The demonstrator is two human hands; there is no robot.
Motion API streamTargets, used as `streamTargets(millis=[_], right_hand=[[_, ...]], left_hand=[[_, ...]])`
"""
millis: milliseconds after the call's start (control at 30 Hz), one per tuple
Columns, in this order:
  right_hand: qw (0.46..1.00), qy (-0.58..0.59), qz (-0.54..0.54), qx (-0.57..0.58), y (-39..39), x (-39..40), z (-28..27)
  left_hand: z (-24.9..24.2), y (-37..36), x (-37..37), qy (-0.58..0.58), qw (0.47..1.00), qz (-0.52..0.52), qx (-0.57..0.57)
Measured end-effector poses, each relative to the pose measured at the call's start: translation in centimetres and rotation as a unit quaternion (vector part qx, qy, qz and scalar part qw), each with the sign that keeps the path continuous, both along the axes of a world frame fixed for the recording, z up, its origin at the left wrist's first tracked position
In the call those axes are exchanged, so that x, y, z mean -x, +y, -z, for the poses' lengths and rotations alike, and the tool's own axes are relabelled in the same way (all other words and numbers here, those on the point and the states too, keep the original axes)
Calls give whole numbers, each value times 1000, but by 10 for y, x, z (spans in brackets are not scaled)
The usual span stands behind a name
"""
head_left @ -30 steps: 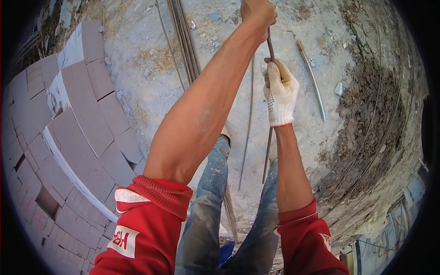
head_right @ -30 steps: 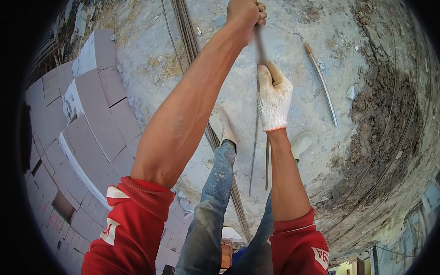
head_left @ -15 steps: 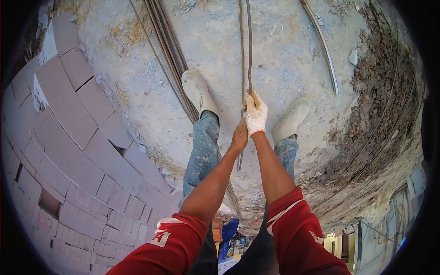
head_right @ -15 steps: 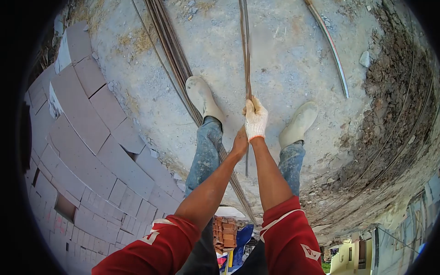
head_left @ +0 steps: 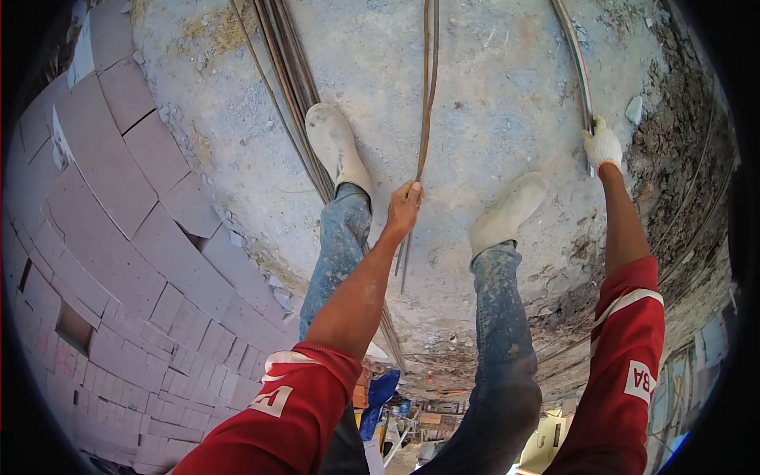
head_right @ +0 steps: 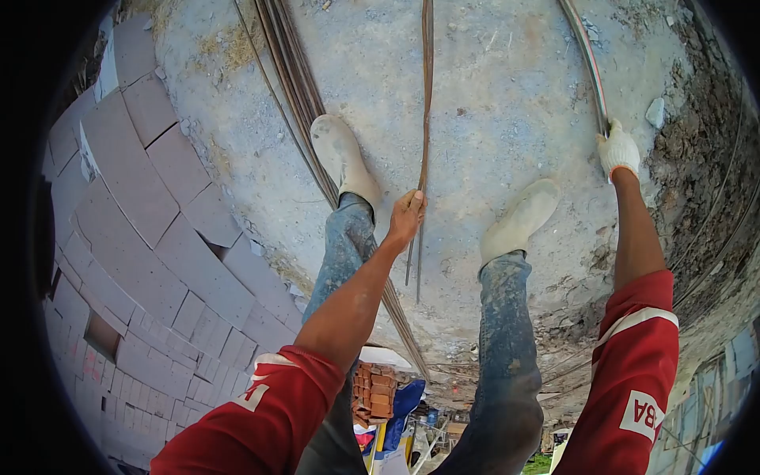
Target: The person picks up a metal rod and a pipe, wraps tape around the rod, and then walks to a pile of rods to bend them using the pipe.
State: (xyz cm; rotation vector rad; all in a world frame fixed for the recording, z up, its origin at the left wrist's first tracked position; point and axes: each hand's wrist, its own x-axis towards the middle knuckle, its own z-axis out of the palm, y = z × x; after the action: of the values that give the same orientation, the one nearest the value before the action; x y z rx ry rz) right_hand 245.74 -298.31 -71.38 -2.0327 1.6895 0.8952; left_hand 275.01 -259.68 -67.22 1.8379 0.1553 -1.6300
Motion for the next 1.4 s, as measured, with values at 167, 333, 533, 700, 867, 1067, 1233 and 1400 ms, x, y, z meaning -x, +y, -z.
streamTargets(millis=[167,333,533,700,867,1067,1233,1400], right_hand=[[988,-106,114,-13,41,-27,-13],[976,-138,163,26,69,-53,-6],[953,-179,233,70,88,-85,-75],[895,-282,319,-130,86,-52,-268],[931,-229,180,-218,61,-67,-425],[945,-141,40,-291,11,-158,-477],[942,-125,-43,-308,-12,-197,-481],[934,-60,-110,-336,-39,-234,-489]], left_hand=[[-27,-3,20,-19,1000,0,13],[-76,-8,34,-85,996,26,30],[-112,-11,34,-16,999,-37,19],[-130,-17,32,-49,999,2,19],[-149,-22,28,-91,994,11,53],[-158,-23,21,-107,992,33,55],[-160,-24,15,-115,991,32,52],[-161,-27,12,-119,991,26,53]])
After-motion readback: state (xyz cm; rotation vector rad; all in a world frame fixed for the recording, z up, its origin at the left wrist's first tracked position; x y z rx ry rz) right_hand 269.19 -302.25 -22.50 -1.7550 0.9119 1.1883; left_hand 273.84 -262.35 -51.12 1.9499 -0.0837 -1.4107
